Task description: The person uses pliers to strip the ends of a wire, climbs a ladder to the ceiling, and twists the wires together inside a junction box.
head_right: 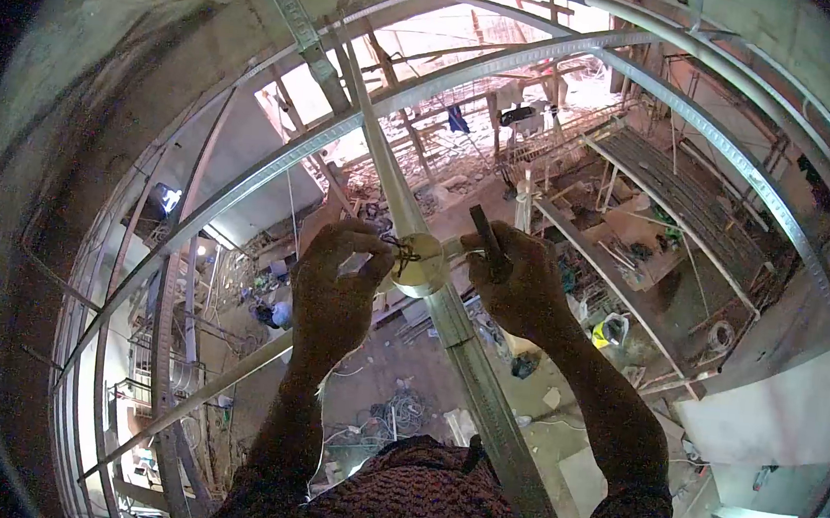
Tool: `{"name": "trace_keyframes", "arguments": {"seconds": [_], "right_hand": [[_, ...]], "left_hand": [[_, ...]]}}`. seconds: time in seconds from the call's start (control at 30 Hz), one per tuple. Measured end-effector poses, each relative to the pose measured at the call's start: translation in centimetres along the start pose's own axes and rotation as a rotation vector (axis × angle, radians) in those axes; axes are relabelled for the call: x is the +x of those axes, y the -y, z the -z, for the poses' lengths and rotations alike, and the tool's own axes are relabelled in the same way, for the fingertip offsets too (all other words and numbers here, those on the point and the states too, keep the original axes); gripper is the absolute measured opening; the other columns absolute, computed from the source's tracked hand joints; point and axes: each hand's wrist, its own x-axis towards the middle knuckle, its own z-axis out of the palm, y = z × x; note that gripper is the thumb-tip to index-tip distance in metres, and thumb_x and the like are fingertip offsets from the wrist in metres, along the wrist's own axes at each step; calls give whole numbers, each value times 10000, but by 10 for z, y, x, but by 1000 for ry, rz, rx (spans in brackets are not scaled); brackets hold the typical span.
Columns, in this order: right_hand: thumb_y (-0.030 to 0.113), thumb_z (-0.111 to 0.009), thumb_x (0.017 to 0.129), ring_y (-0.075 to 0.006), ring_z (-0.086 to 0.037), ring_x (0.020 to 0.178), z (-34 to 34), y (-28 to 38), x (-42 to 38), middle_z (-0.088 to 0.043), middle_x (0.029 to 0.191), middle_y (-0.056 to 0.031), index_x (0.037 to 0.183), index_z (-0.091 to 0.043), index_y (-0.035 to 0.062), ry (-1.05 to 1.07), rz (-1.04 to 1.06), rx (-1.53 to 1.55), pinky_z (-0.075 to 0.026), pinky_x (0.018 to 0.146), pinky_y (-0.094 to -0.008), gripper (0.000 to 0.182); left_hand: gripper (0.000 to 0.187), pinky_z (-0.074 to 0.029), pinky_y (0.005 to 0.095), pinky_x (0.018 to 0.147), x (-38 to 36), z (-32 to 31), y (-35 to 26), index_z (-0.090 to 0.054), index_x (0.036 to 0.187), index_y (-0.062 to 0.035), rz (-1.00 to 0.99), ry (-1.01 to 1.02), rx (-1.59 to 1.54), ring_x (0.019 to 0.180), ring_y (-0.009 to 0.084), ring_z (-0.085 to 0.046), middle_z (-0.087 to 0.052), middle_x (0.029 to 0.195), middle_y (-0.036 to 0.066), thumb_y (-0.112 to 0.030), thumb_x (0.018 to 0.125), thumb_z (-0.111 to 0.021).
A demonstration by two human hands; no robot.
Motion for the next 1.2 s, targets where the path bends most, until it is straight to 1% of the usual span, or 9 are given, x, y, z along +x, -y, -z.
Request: {"name": "trace_keyframes", "arguments": {"seconds": [0.2,0.3,0.4,0.47,0.53,0.6,0.87,1.13,1.2], "right_hand": [[122,-659,921,-181,-629,604,1,1,-11,-682,747,-120,1096,-706,47,59,-243,46,-512,605,-347,196],[127,-676,908,-180,-628,620,1,-6,-20,-660,727,-118,1121,-704,67,46,-244,173,-511,615,-371,224],[130,-743,885,-74,-538,650,-14,-12,-24,-654,760,-8,1184,-721,66,24,-151,184,-472,632,-297,307],[147,-692,899,-186,-600,609,-13,-12,-26,-616,687,-114,1169,-688,80,56,-245,152,-485,611,-380,278],[161,-698,900,-204,-611,612,-7,-7,-21,-633,700,-114,1157,-691,75,49,-148,102,-491,623,-374,271],[164,-701,904,-225,-645,645,4,5,-15,-653,705,-109,1137,-697,72,158,-353,121,-511,668,-385,251],[91,-723,873,-323,-656,817,10,15,11,-647,927,-151,1050,-650,15,-102,142,-119,-530,745,-427,206],[64,-788,820,-273,-669,762,-1,47,35,-661,844,-127,975,-659,3,138,345,-69,-528,710,-397,211],[77,-788,821,-264,-670,748,-1,52,41,-671,853,-120,1001,-660,10,231,247,-104,-529,708,-396,231]], "left_hand": [[80,-523,445,895,11,-11,20,-686,934,-49,-238,-51,190,1018,334,-678,-683,1095,142,-22,867,-721],[81,-530,430,887,16,-21,13,-659,933,-37,-140,4,59,1008,325,-682,-710,1038,132,3,866,-684],[39,-561,412,859,23,-17,8,-668,951,-30,-226,69,177,967,300,-709,-719,1031,146,-49,918,-664],[90,-589,392,850,31,-15,6,-679,972,-26,-317,109,312,943,275,-734,-727,1063,160,-108,978,-642],[68,-584,401,832,37,-15,1,-695,976,-27,-438,197,339,931,289,-735,-728,1058,155,-68,930,-665],[94,-579,424,825,36,-10,5,-714,964,-28,-416,185,329,926,299,-733,-724,1077,156,-49,873,-709],[72,-549,388,908,18,-1,5,-765,858,-47,-393,-57,310,1061,245,-684,-697,1163,113,-107,837,-798],[102,-490,439,900,10,-7,9,-756,881,-78,-239,-119,40,1074,305,-601,-631,1120,105,-115,807,-817],[113,-478,424,859,13,1,12,-755,887,-84,-421,-113,237,1027,289,-591,-621,1072,98,-101,797,-821]]}}
